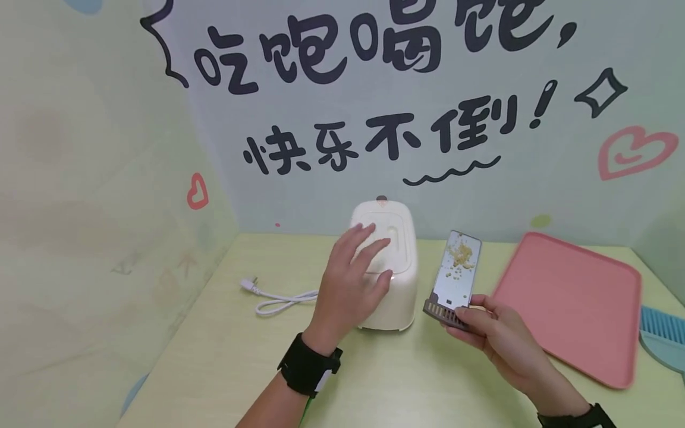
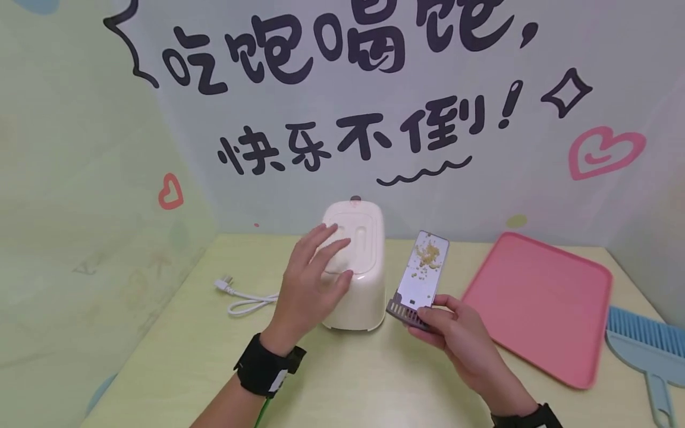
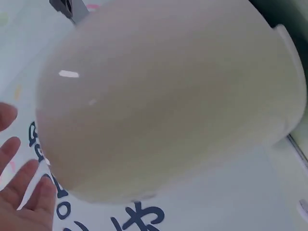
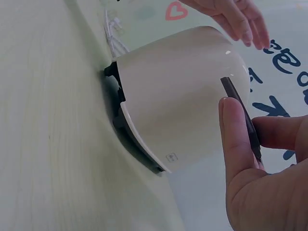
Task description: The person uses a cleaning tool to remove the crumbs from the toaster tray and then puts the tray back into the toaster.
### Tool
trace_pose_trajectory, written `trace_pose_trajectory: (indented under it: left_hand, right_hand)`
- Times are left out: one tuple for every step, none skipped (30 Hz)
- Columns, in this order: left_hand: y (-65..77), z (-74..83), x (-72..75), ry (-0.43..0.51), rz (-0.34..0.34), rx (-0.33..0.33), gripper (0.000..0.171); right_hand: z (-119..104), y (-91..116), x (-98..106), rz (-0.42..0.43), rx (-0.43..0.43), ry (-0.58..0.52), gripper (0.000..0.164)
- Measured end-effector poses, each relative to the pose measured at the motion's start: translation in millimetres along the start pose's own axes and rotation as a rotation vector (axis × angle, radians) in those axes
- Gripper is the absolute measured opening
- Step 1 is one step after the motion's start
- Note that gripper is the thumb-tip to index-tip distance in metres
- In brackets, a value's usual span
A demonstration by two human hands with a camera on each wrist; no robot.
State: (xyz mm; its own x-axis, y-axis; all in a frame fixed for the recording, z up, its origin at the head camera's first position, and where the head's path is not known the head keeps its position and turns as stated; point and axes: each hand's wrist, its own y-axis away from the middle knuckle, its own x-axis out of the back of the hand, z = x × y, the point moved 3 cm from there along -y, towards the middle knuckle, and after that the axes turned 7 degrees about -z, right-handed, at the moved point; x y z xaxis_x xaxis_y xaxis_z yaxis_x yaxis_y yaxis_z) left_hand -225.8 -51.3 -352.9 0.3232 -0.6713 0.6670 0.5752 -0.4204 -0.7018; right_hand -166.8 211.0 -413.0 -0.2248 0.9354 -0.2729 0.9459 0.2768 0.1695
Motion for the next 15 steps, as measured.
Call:
trace_pose_trajectory:
  left_hand:
    - [0.0, 7.8, 0.3, -0.003, 0.035, -0.049, 0.039]
    - [0.4, 15.4, 0.0, 0.02, 0.043, -0.074, 0.032]
    - [0.9, 22.5, -1.5, 0.064, 0.023, -0.078, 0.026]
    - [1.9, 28.6, -4.3, 0.13, -0.026, -0.056, 0.02]
    - [3.2, 34.1, -8.0, 0.209, -0.096, -0.013, 0.015]
    - [4.7, 38.7, -12.4, 0.292, -0.183, 0.05, 0.014]
    - [7.0, 42.5, -17.5, 0.389, -0.278, 0.133, 0.017]
    - [10.2, 45.7, -22.6, 0.487, -0.368, 0.231, 0.022]
    - [13.8, 48.6, -27.8, 0.576, -0.444, 0.328, 0.026]
    - [17.7, 51.1, -32.4, 0.651, -0.502, 0.418, 0.03]
    - [21.0, 53.5, -36.4, 0.716, -0.546, 0.493, 0.033]
    - [24.0, 55.3, -40.1, 0.781, -0.575, 0.553, 0.035]
    - [26.6, 56.8, -43.9, 0.842, -0.593, 0.598, 0.036]
    - [28.3, 58.4, -46.7, 0.897, -0.596, 0.63, 0.035]
    - [29.5, 59.7, -49.6, 0.95, -0.597, 0.655, 0.035]
  right_hand:
    - [-1.2, 0.1, -1.4, 0.009, 0.009, -0.003, 0.052]
    - [-2.5, 0.3, -2.7, 0.017, 0.019, -0.006, 0.051]
    - [-3.7, 0.6, -3.8, 0.026, 0.029, -0.007, 0.051]
    - [-4.8, 1.1, -4.7, 0.033, 0.038, -0.007, 0.05]
    - [-6.0, 1.7, -5.5, 0.038, 0.046, -0.007, 0.049]
    - [-7.0, 2.4, -6.2, 0.043, 0.051, -0.01, 0.048]
    - [-7.9, 3.2, -6.6, 0.047, 0.055, -0.013, 0.048]
    - [-8.7, 4.0, -7.0, 0.052, 0.058, -0.014, 0.047]
    - [-9.3, 4.8, -7.2, 0.057, 0.061, -0.012, 0.047]
    - [-9.6, 5.7, -7.0, 0.06, 0.066, -0.01, 0.046]
    - [-10.0, 6.4, -6.8, 0.068, 0.066, -0.006, 0.046]
    - [-10.6, 7.1, -6.6, 0.077, 0.066, 0.001, 0.046]
    - [-11.1, 7.7, -6.1, 0.082, 0.068, 0.008, 0.046]
    - [-11.6, 8.2, -5.4, 0.086, 0.07, 0.016, 0.046]
    - [-12.1, 8.8, -4.7, 0.089, 0.071, 0.022, 0.047]
